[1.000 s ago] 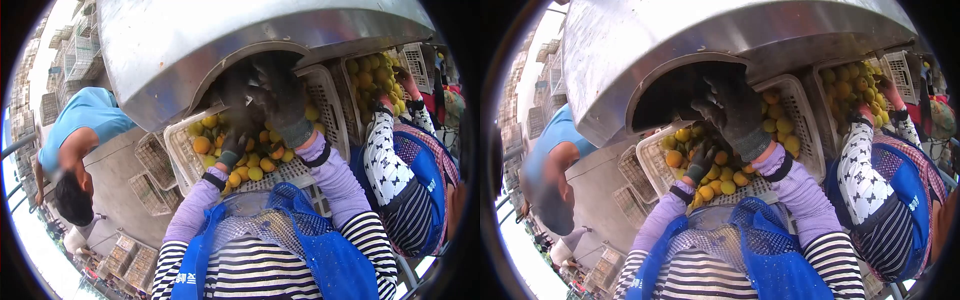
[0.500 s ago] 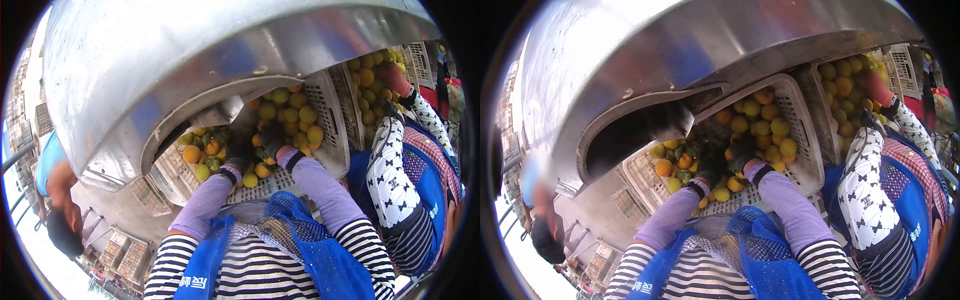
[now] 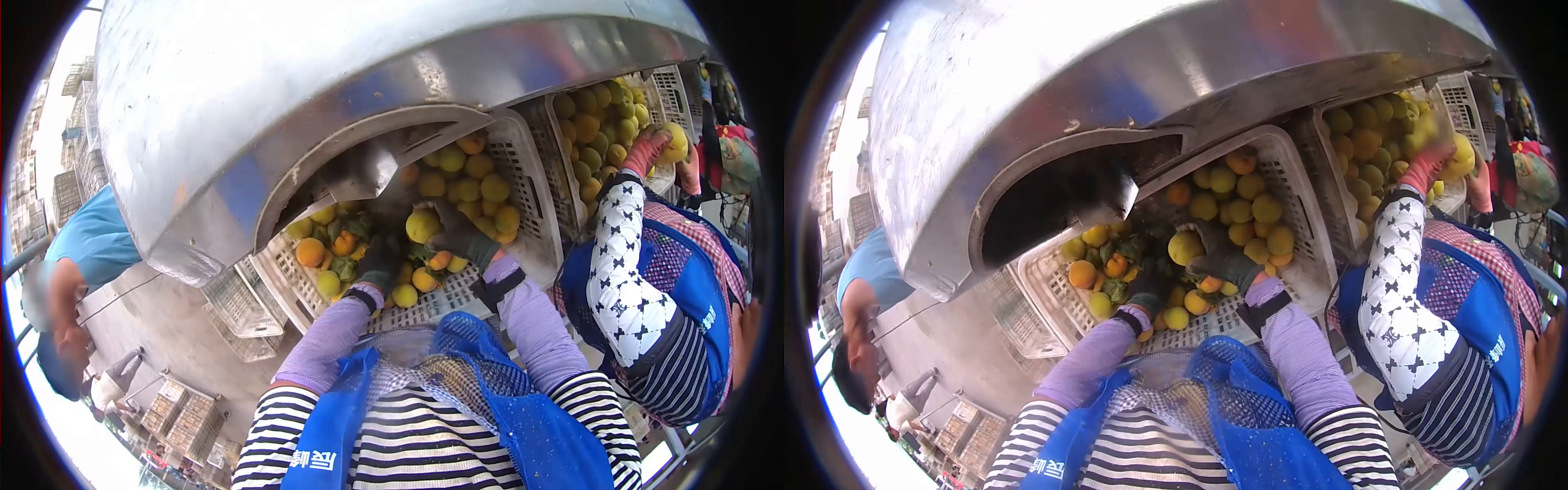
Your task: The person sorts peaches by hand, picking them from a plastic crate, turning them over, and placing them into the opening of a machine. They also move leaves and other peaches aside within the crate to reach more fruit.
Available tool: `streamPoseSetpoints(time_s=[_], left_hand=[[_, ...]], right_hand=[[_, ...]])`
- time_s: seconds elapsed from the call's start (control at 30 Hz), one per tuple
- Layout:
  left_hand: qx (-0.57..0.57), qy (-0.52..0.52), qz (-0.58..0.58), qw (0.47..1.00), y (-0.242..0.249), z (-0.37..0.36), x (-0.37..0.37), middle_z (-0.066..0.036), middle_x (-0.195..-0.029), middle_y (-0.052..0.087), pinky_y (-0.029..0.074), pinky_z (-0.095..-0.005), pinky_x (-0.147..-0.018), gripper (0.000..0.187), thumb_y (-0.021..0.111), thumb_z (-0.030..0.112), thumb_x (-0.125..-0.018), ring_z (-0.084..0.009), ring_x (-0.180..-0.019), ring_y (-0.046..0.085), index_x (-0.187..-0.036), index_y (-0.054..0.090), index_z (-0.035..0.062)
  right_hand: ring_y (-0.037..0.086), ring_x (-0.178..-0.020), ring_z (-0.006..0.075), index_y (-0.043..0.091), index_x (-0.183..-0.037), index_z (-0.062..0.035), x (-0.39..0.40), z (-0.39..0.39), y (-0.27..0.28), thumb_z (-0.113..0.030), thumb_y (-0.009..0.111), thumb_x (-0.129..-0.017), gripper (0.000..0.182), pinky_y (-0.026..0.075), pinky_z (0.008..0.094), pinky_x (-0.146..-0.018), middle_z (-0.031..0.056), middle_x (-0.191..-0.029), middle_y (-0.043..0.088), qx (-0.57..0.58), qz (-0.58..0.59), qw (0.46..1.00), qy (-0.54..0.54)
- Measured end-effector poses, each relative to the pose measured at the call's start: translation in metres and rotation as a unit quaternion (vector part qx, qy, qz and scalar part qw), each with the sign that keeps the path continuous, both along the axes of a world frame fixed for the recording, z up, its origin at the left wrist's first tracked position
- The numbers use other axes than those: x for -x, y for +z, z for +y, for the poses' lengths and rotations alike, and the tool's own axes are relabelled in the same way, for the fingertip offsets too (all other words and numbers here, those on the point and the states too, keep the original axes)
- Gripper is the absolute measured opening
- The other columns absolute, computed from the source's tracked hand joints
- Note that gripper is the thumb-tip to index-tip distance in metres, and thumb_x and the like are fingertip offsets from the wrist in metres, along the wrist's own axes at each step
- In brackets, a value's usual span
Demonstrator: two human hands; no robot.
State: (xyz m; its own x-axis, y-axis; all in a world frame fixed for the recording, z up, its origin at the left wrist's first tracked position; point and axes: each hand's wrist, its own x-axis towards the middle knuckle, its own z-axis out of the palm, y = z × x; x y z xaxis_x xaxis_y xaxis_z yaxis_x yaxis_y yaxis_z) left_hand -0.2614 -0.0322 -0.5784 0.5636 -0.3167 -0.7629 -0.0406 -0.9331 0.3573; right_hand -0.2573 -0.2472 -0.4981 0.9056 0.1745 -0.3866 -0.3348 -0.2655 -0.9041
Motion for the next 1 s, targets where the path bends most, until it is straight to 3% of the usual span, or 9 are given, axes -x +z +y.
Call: streamPoseSetpoints(time_s=[0.1,0.2,0.27,0.4,0.5,0.6,0.7,0.83,1.0], left_hand=[[-0.015,0.056,-0.004,0.998,-0.013,0.008,0.018,-0.02,-0.136,0.053,0.051,-0.0545,-0.091,0.044,0.051,0.032,-0.096,-0.0387,-0.114,0.063,-0.138,0.045,0.0206],[-0.057,0.011,-0.006,0.998,0.029,-0.005,0.005,-0.02,-0.137,0.053,0.051,-0.0538,-0.092,0.041,0.051,0.035,-0.096,-0.0378,-0.117,0.062,-0.135,0.049,0.0238],[0.05,0.044,-0.004,0.998,-0.035,0.012,0.017,-0.021,-0.139,0.052,0.051,-0.0521,-0.094,0.042,0.052,0.035,-0.096,-0.0374,-0.12,0.06,-0.137,0.049,0.0255],[0.068,0.061,0.015,0.996,-0.035,0.002,-0.006,-0.023,-0.143,0.049,0.049,-0.0496,-0.099,0.052,0.057,0.037,-0.095,-0.0397,-0.123,0.057,-0.144,0.045,0.0224],[0.227,0.152,-0.015,0.962,-0.017,0.028,-0.022,-0.021,-0.142,0.051,0.047,-0.0425,-0.101,0.054,0.056,0.035,-0.1,-0.0356,-0.121,0.059,-0.146,0.043,0.0111],[0.49,0.315,0.102,0.806,0.112,0.032,-0.034,-0.017,-0.134,0.055,0.047,-0.0357,-0.1,0.045,0.05,0.028,-0.104,-0.0272,-0.117,0.06,-0.14,0.045,0.0003],[0.538,0.312,0.045,0.781,0.179,0.039,-0.04,-0.013,-0.13,0.055,0.047,-0.0317,-0.099,0.039,0.046,0.021,-0.107,-0.0202,-0.116,0.056,-0.138,0.044,-0.0013],[0.515,0.176,-0.185,0.818,0.192,0.045,-0.045,-0.023,-0.141,0.046,0.048,-0.0424,-0.106,0.037,0.043,0.003,-0.104,-0.0372,-0.129,0.051,-0.141,0.044,-0.002],[0.568,0.346,-0.107,0.739,0.235,0.024,-0.05,-0.017,-0.143,0.047,0.044,-0.0374,-0.108,0.046,0.046,0.022,-0.107,-0.0262,-0.128,0.051,-0.146,0.036,0.0002]], right_hand=[[0.049,-0.129,0.0237,0.046,-0.139,-0.0019,0.009,0.016,0.053,-0.02,0.08,-0.073,0.077,0.042,0.0367,-0.108,0.0132,-0.137,0.051,-0.282,0.101,0.944,-0.139],[0.049,-0.131,0.0227,0.045,-0.139,-0.0018,0.013,0.032,0.067,-0.024,0.082,-0.075,0.077,0.044,0.0366,-0.106,0.0139,-0.138,0.052,-0.337,0.135,0.925,-0.115],[0.05,-0.129,0.0235,0.044,-0.139,-0.0018,0.016,0.041,0.058,-0.026,0.083,-0.075,0.079,0.045,0.0368,-0.104,0.0139,-0.136,0.053,-0.192,0.04,0.977,-0.078],[0.051,-0.128,0.0236,0.046,-0.136,-0.0039,0.017,0.042,0.071,-0.023,0.087,-0.073,0.077,0.045,0.0371,-0.105,0.0129,-0.139,0.051,0.039,-0.003,0.998,-0.042],[0.056,-0.123,0.0281,0.049,-0.133,0.0001,0.009,0.034,0.104,-0.028,0.085,-0.074,0.075,0.047,0.038,-0.102,0.0171,-0.133,0.056,-0.004,0.016,0.998,-0.063],[0.057,-0.122,0.0287,0.052,-0.133,-0.0005,0.003,0.039,0.115,-0.032,0.085,-0.075,0.075,0.047,0.0372,-0.102,0.0182,-0.133,0.056,-0.086,-0.075,0.993,-0.042],[0.058,-0.122,0.0302,0.051,-0.136,-0.0023,-0.001,0.058,0.135,-0.036,0.085,-0.075,0.077,0.047,0.038,-0.103,0.0189,-0.133,0.056,-0.18,-0.106,0.974,-0.089],[0.057,-0.122,0.0342,0.05,-0.137,-0.0034,-0.009,0.07,0.183,-0.038,0.086,-0.073,0.081,0.047,0.0409,-0.104,0.0202,-0.132,0.056,-0.018,-0.141,0.981,-0.132],[0.06,-0.111,0.0368,0.051,-0.137,-0.0048,-0.023,0.088,0.221,-0.035,0.088,-0.069,0.083,0.049,0.0433,-0.097,0.0188,-0.121,0.058,0.127,-0.231,0.948,-0.178]])
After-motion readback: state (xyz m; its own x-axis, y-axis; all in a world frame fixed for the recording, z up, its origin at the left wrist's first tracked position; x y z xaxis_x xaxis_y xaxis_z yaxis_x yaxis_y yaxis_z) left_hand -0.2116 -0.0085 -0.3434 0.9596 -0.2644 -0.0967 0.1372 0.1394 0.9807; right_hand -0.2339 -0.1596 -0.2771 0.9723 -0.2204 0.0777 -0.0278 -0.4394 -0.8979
